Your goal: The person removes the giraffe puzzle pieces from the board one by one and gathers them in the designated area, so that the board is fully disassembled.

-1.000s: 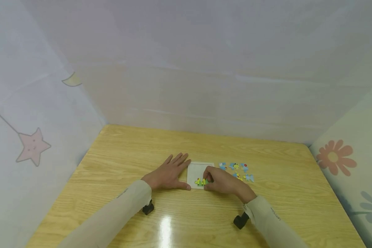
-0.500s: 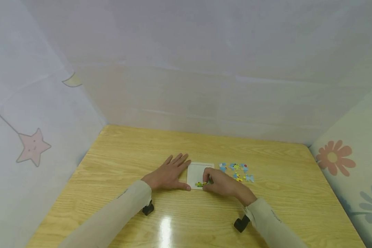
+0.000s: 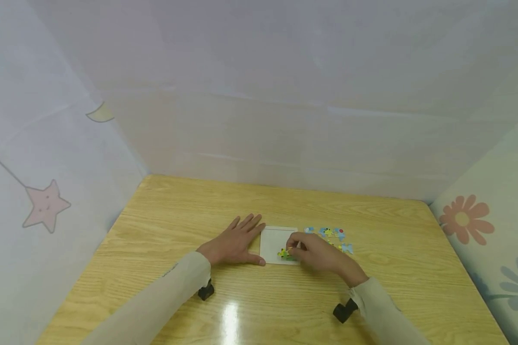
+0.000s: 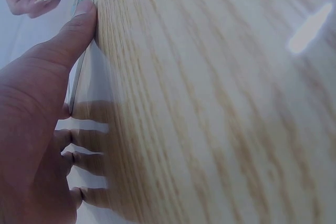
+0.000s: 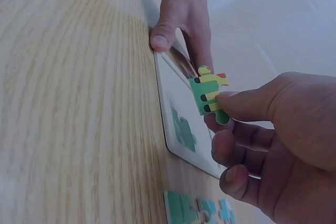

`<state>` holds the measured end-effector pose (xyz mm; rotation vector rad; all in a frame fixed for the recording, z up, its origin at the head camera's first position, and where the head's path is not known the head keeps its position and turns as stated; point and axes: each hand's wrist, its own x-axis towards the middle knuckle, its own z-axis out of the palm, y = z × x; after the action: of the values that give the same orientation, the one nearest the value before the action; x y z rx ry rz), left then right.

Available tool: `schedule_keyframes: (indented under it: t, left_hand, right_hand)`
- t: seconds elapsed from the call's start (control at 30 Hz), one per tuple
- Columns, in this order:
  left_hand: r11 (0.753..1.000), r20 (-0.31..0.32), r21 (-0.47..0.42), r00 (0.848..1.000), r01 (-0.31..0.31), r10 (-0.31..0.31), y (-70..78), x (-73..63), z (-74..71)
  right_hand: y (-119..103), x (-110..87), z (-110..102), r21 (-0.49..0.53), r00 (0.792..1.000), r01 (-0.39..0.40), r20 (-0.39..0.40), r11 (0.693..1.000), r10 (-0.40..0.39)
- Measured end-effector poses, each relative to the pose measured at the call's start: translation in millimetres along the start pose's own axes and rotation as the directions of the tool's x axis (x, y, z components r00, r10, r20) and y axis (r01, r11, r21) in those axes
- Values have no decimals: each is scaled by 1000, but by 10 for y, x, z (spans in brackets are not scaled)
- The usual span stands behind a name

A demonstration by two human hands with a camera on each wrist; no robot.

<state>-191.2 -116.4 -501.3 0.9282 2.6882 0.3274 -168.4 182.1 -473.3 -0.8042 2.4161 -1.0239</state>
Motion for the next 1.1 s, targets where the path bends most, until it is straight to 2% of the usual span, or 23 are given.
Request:
schedule_keyframes:
  t: [0.47,0.77,1.1]
  left_hand:
    - [1000,9,-4,1000,-6,6,9,-10,-7]
    - [1000,7,-8,1000,-8,8,20,-20,-30]
    - [1000,21,-6,1000,-1,1,17,-13,-30]
  right_hand:
    - [196,-307,-212,-33,997,-42,-67,999,40]
    - [382,-513,-290,-31,993,-5,-120,999,1]
    - [460,-760,-378,-2,986,-63,-155,998,62]
